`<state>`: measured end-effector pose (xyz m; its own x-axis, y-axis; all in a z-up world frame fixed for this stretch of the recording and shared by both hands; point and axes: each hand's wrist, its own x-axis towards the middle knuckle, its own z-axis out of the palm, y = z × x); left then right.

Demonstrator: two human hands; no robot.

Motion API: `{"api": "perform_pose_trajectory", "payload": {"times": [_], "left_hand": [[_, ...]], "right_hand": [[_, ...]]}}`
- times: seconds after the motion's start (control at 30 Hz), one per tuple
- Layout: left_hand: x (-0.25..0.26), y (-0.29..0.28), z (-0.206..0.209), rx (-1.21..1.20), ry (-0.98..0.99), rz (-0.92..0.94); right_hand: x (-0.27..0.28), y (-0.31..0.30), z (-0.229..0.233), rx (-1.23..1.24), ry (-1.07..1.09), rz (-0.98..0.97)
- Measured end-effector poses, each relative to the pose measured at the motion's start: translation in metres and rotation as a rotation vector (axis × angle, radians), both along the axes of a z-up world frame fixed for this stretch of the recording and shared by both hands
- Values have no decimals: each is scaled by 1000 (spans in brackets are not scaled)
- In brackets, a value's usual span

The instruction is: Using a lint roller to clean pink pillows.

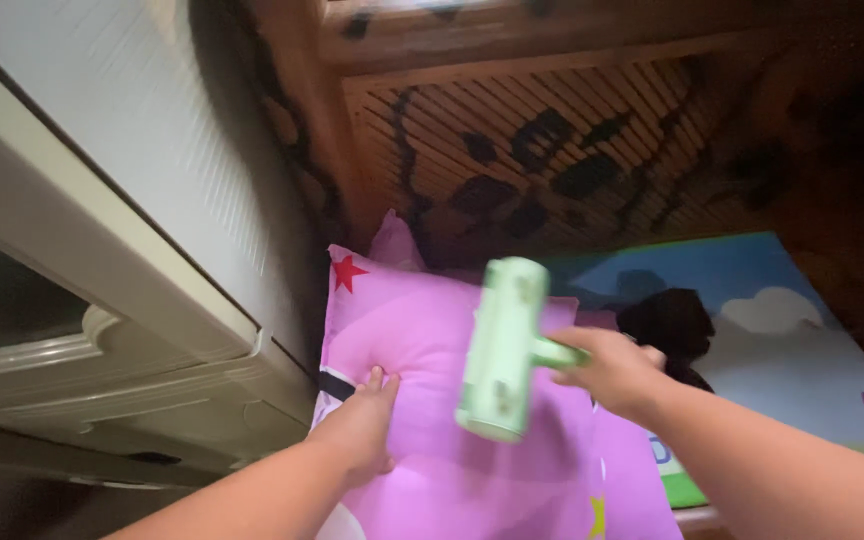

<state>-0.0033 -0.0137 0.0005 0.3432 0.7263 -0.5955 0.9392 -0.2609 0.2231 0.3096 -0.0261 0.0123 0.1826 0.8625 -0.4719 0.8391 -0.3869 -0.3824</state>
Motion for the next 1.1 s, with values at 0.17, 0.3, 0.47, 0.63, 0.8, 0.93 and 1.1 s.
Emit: {"api": "perform_pose_trajectory", "payload": {"times": [0.17, 0.3, 0.47, 0.63, 0.8, 0.93, 1.1], "left_hand": [[1, -2, 3, -5, 43, 22], [-5, 2, -8, -5, 52, -52], [-3, 1, -3, -5, 44, -58], [-2, 1, -1, -8, 41, -63], [3, 0, 7, -36, 105, -56], [3, 0, 10, -34, 99, -52], [4, -1, 16, -26, 98, -35]], "right_hand": [[-50, 21, 9, 11, -14, 138], [-48, 14, -2, -32, 78, 106], [-26, 2, -16, -71, 57, 85], [7, -18, -36, -139, -27, 35], [65, -49, -97, -162, -29, -89], [79, -63, -94, -58, 236, -118], [111, -63, -107, -195, 175, -169]]}}
